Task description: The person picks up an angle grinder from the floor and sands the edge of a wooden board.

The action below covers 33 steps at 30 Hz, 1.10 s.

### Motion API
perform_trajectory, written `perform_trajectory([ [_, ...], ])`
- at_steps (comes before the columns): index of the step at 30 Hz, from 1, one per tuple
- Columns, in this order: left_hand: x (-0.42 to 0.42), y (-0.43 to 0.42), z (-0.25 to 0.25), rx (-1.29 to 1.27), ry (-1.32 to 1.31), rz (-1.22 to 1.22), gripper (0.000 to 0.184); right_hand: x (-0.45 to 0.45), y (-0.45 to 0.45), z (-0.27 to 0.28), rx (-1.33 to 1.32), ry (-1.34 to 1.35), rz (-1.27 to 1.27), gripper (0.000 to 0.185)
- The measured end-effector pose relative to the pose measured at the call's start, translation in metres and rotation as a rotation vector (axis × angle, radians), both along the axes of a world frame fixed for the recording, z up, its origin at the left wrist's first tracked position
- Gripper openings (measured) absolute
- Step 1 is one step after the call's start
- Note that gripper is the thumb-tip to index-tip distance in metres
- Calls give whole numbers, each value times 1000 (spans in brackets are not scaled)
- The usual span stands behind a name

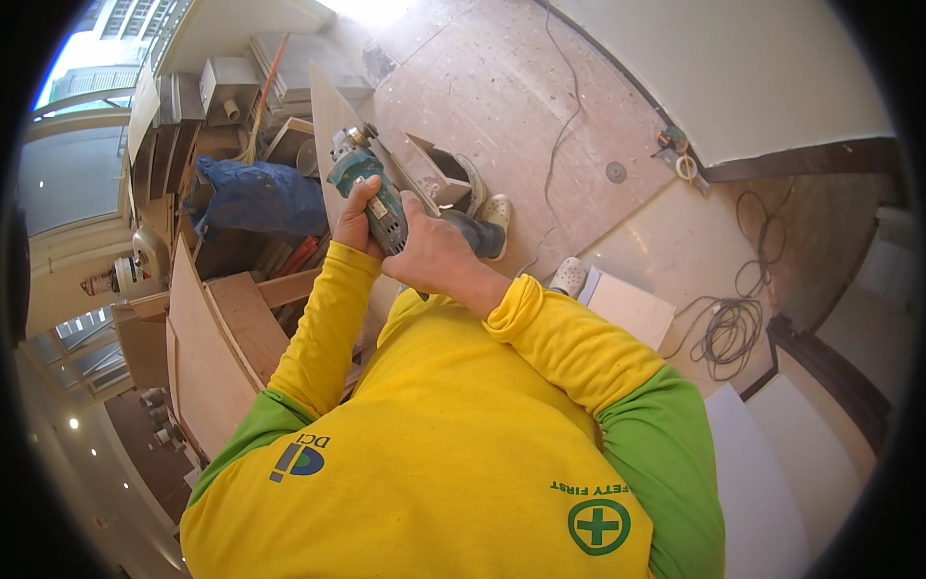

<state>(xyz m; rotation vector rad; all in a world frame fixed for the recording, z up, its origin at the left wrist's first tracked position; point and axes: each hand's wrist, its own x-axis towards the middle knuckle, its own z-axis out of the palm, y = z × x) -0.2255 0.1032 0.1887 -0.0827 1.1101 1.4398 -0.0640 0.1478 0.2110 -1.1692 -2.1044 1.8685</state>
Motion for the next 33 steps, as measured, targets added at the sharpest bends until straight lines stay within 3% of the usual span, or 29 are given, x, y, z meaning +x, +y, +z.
perform_trajectory([
  [33,10,-5,-2,-30,37,4,32,11,-4,3,-31,-14,18,101],
])
